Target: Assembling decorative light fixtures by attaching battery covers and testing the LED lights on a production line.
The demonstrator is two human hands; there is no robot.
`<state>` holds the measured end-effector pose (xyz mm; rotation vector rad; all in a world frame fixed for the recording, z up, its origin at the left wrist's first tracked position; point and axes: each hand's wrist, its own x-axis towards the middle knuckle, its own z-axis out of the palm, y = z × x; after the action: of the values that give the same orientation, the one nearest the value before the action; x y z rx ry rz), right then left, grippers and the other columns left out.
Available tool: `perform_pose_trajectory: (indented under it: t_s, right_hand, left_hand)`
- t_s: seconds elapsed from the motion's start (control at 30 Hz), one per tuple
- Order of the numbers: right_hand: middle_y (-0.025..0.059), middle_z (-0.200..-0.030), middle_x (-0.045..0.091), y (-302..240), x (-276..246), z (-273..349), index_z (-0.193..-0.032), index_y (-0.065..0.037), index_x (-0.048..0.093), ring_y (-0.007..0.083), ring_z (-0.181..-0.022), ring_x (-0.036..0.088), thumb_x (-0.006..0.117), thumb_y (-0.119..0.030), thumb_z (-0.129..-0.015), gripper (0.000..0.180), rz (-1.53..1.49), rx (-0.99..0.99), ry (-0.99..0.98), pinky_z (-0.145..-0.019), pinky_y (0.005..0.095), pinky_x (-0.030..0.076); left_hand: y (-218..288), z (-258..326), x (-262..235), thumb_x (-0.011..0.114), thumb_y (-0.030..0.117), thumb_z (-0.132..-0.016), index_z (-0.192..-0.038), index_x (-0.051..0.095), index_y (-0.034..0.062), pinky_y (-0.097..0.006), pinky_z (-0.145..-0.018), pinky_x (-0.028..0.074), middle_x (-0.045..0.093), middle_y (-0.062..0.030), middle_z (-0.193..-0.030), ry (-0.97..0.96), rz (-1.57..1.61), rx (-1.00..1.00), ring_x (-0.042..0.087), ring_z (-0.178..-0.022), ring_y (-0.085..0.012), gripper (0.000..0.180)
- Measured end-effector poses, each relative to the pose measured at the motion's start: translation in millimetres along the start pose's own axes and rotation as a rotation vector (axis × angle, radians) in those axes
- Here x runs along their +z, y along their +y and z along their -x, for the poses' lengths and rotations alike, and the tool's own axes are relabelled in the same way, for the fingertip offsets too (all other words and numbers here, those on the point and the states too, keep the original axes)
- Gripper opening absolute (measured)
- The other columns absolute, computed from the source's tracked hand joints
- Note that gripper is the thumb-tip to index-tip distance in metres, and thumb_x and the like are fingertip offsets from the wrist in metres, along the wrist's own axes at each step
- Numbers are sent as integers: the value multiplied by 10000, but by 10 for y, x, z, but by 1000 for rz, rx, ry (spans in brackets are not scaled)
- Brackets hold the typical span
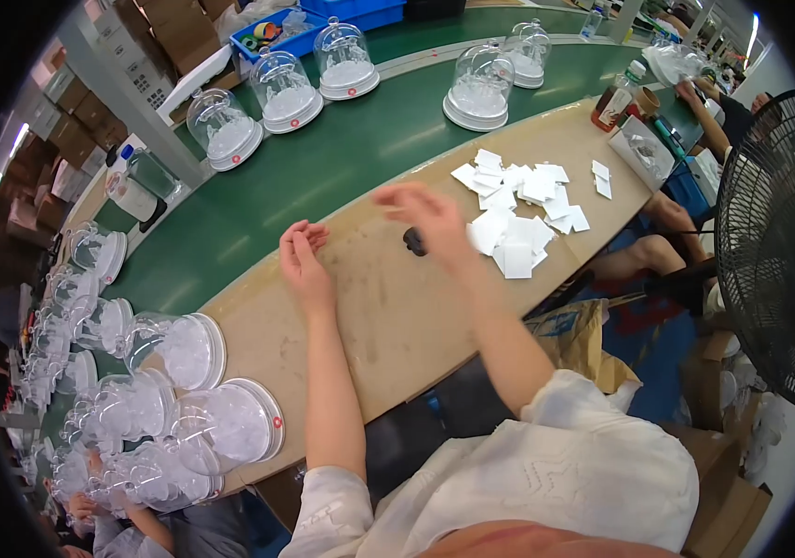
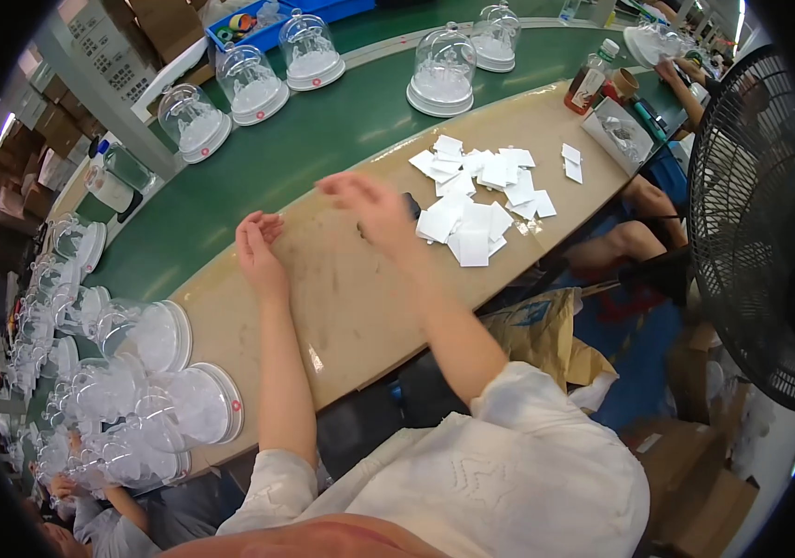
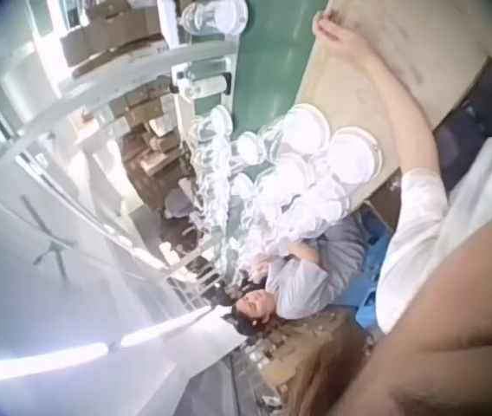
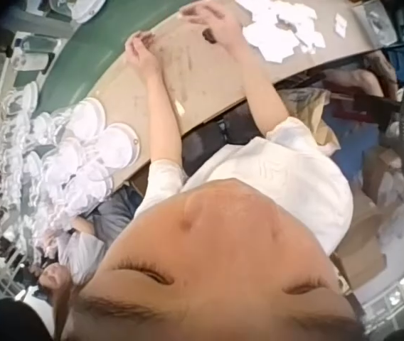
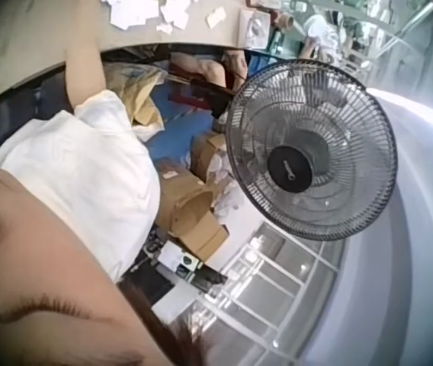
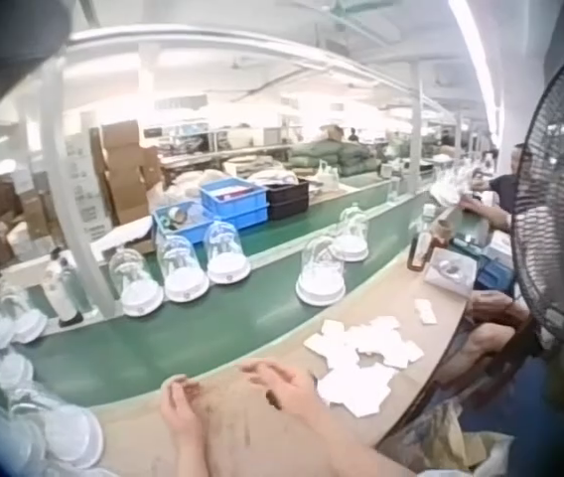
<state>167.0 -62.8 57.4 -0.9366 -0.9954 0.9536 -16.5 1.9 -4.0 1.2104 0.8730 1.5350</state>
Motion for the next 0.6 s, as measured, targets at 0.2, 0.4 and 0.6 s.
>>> perform_pose_trajectory:
  t_s: [0.2, 0.4, 0.6]
  right_hand:
    - [90, -932, 679, -584, -1239, 760, -1005, 30, 644, 133, -879, 645, 555, -105, -966, 166, 455, -221, 362, -828, 276, 516]
    - [147, -1245, 563, -642, -1550, 1291, -1120, -68, 647, 262, -1196, 528, 694, -110, -832, 295, 1141, -221, 198, -1032, 360, 405]
    - [168, -1516, 293, -456, -1546, 1197, -1304, -146, 560, 365, -1442, 190, 763, -199, -762, 581, 1333, -106, -79, -1157, 454, 228]
  left_hand:
    - [-57, -67, -43, 405, 264, -1038, -1108, 553, 5, -292, -799, 479, 632, -96, -988, 144, 151, -100, 606, -919, -179, 307]
    - [-63, -105, -71, 417, 245, -1033, -1109, 553, 1, -302, -815, 494, 628, -108, -993, 133, 148, -100, 611, -903, -188, 289]
    - [-67, -83, -113, 422, 230, -1027, -1108, 549, -7, -313, -816, 502, 628, -119, -984, 163, 213, -143, 613, -898, -198, 281]
